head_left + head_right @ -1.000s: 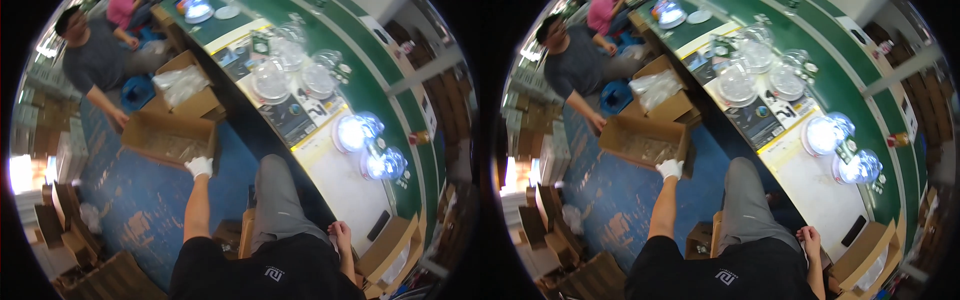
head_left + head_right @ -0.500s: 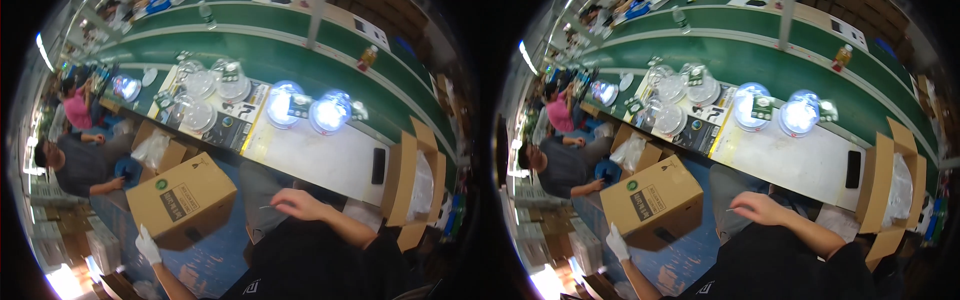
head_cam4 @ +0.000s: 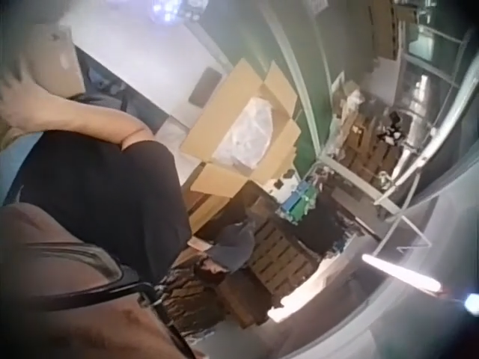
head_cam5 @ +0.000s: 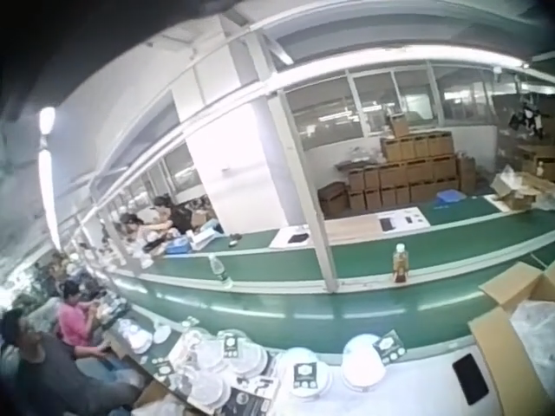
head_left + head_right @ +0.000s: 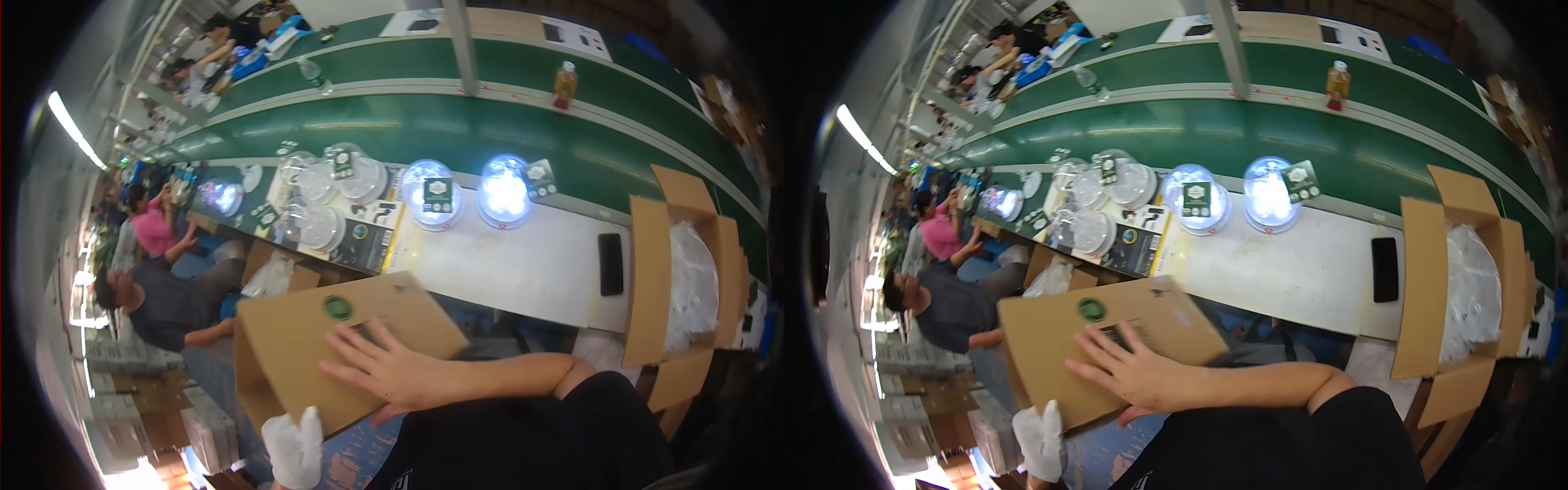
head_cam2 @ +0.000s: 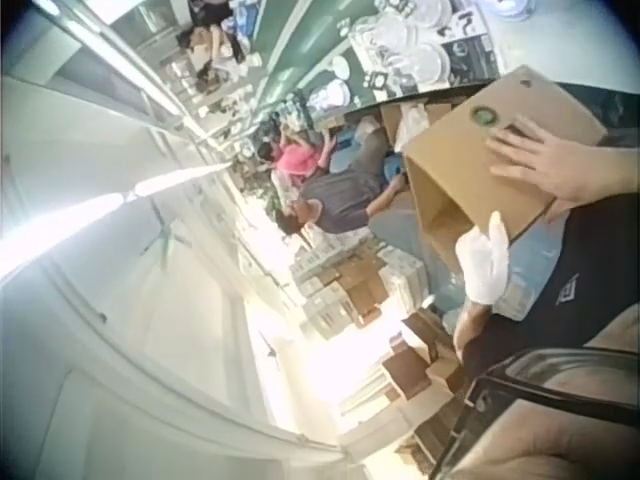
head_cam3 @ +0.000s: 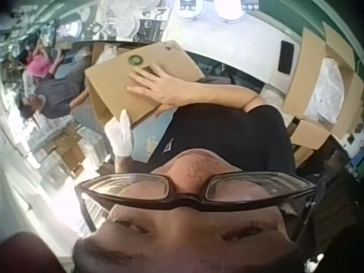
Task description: Assembling and packing glowing LED light fixtures into boxes at a factory workstation.
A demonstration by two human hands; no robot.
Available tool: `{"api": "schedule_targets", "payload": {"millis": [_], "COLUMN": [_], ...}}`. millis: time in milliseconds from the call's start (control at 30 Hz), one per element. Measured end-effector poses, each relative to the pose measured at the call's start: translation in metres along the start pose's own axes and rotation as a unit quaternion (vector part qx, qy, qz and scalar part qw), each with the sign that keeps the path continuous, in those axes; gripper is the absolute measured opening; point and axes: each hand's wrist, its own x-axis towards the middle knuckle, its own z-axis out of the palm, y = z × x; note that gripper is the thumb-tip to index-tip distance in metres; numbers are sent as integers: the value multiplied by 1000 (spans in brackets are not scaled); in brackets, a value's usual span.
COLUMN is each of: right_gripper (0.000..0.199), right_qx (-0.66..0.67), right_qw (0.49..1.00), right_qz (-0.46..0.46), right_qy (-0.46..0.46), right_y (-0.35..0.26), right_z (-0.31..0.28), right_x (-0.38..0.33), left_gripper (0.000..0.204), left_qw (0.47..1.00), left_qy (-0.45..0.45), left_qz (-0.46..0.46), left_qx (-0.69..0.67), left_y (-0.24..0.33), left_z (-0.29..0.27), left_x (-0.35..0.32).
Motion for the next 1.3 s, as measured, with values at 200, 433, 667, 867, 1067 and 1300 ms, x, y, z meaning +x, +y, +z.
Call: {"api": "schedule_targets", "payload": {"millis": [200, 433, 667, 867, 1067, 1300], "right_gripper": [111, 106, 64, 34, 32, 29], "right_qx": [23, 102, 156, -248, -274, -375], "right_qw": [991, 946, 919, 854, 867, 861], "right_qz": [70, 211, 208, 327, 394, 338], "right_qy": [109, 226, 298, 320, 131, 68], "right_y": [5, 38, 62, 186, 274, 279], "right_z": [-23, -42, -96, -184, -174, -213], "right_x": [-59, -163, -212, -160, -159, -168], "left_gripper": [21, 71, 24, 40, 41, 30], "left_qw": [947, 896, 920, 884, 878, 894], "left_qy": [-261, -417, -325, -348, -364, -302], "left_qz": [187, 141, 195, 308, 308, 330], "left_qx": [-14, 63, 101, 58, 44, -14], "left_y": [47, 36, -29, 7, 17, 29], "left_z": [-3, -5, 4, 13, 58, 96], "left_x": [54, 95, 91, 70, 49, 51]}}
